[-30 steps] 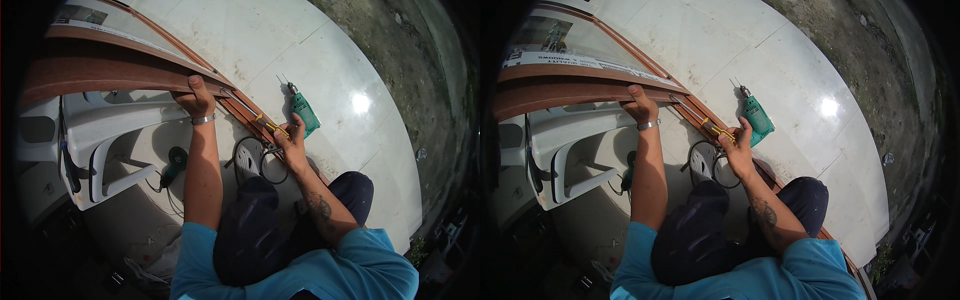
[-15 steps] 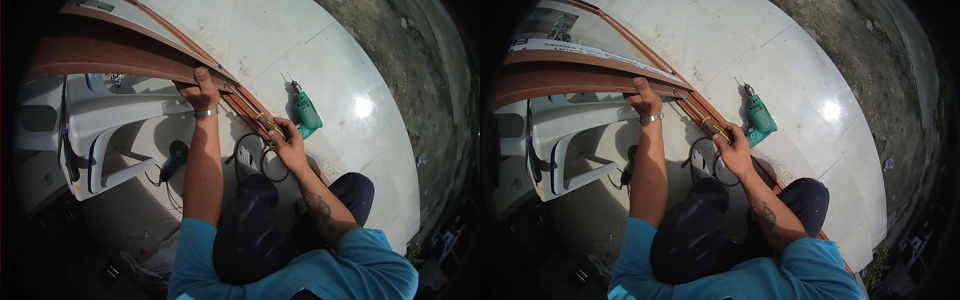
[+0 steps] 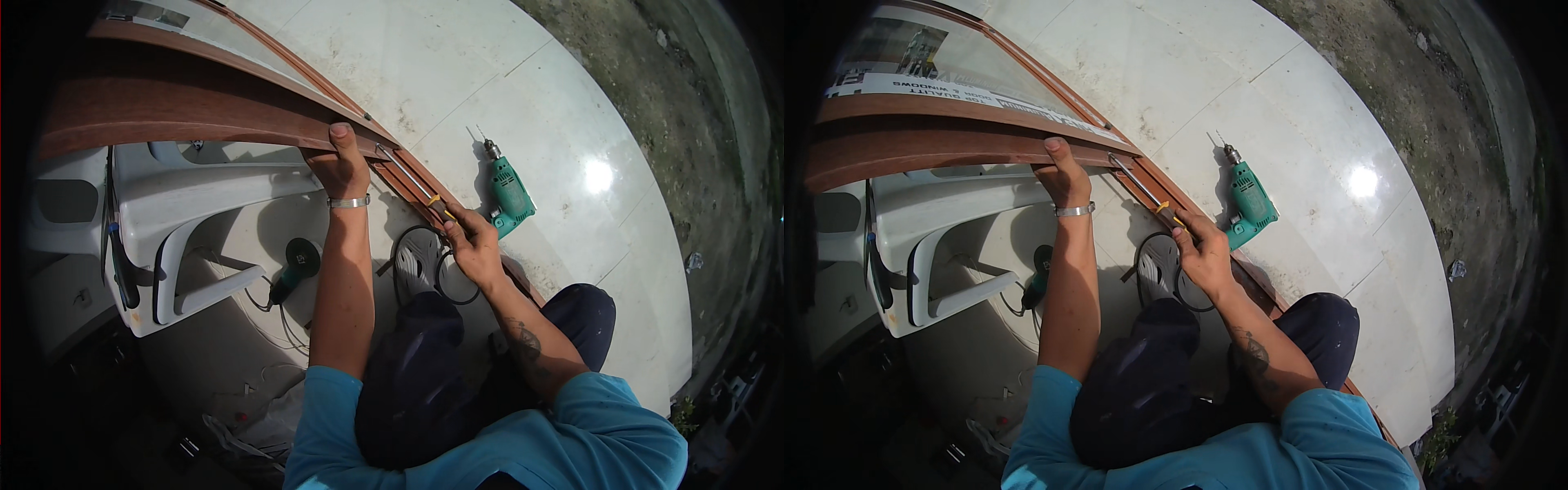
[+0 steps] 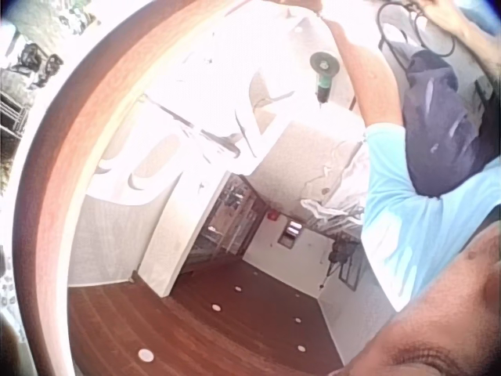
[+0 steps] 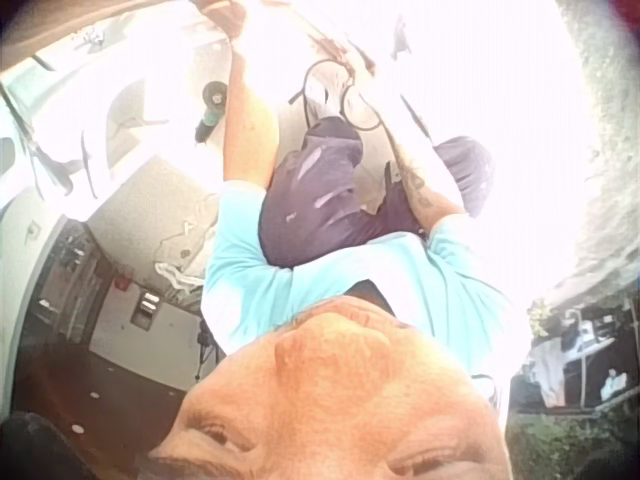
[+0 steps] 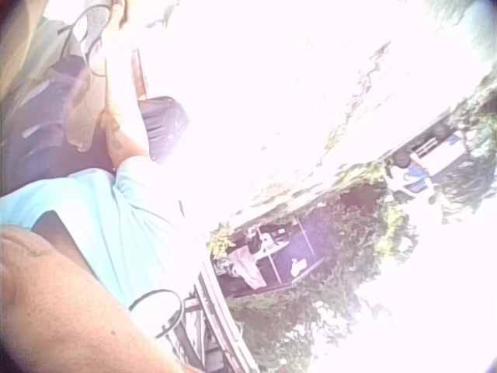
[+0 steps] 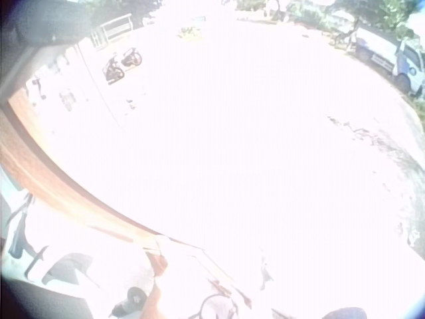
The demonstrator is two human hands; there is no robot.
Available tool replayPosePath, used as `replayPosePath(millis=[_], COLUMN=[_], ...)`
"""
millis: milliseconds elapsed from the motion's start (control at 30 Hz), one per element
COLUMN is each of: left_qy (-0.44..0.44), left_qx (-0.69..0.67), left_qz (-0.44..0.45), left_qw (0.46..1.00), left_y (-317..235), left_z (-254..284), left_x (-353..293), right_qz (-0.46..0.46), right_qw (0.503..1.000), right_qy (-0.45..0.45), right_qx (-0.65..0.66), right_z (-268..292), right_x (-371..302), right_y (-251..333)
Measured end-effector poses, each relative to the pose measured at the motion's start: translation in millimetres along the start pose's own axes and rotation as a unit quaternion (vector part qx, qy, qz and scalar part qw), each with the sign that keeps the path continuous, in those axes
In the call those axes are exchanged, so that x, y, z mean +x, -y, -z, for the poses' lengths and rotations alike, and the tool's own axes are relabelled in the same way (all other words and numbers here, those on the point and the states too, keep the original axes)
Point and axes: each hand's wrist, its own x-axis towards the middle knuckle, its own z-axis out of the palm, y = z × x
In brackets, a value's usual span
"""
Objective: Installing or securing a window frame into a structure using a power drill and screwdriver.
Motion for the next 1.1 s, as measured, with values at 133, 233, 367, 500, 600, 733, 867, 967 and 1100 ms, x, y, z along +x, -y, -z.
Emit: replayPosePath(millis=[133,233,367,500,600,733,867,967,1100], left_qy=[-0.062,-0.091,-0.008,-0.077,-0.103,-0.071,-0.09,-0.08,-0.102], left_qx=[-0.013,-0.02,0.059,0.138,0.091,0.072,0.078,0.041,0.02], left_qz=[-0.014,-0.074,-0.005,-0.077,-0.079,-0.067,-0.061,-0.063,-0.061], left_qw=[0.998,0.993,0.998,0.984,0.987,0.993,0.991,0.994,0.993], left_y=[-6,15,27,33,34,38,41,34,34], left_z=[-11,-10,-6,-17,-17,-20,-21,-22,-23], left_x=[-4,-8,-13,-7,-7,-6,-6,-7,-8], right_qz=[-0.392,-0.403,-0.418,-0.422,-0.36,0.038,-0.509,-0.43,-0.376], right_qw=[0.725,0.752,0.66,0.552,0.807,0.998,0.663,0.76,0.803], right_qy=[0.119,0.099,0.165,0.23,-0.003,-0.049,0.067,-0.025,-0.022], right_qx=[0.553,0.511,0.602,0.682,0.468,-0.028,0.544,0.486,0.462], right_z=[26,23,24,22,9,2,19,16,14], right_x=[15,19,20,18,11,2,26,12,6], right_y=[4,4,-5,-4,31,2,28,26,26])
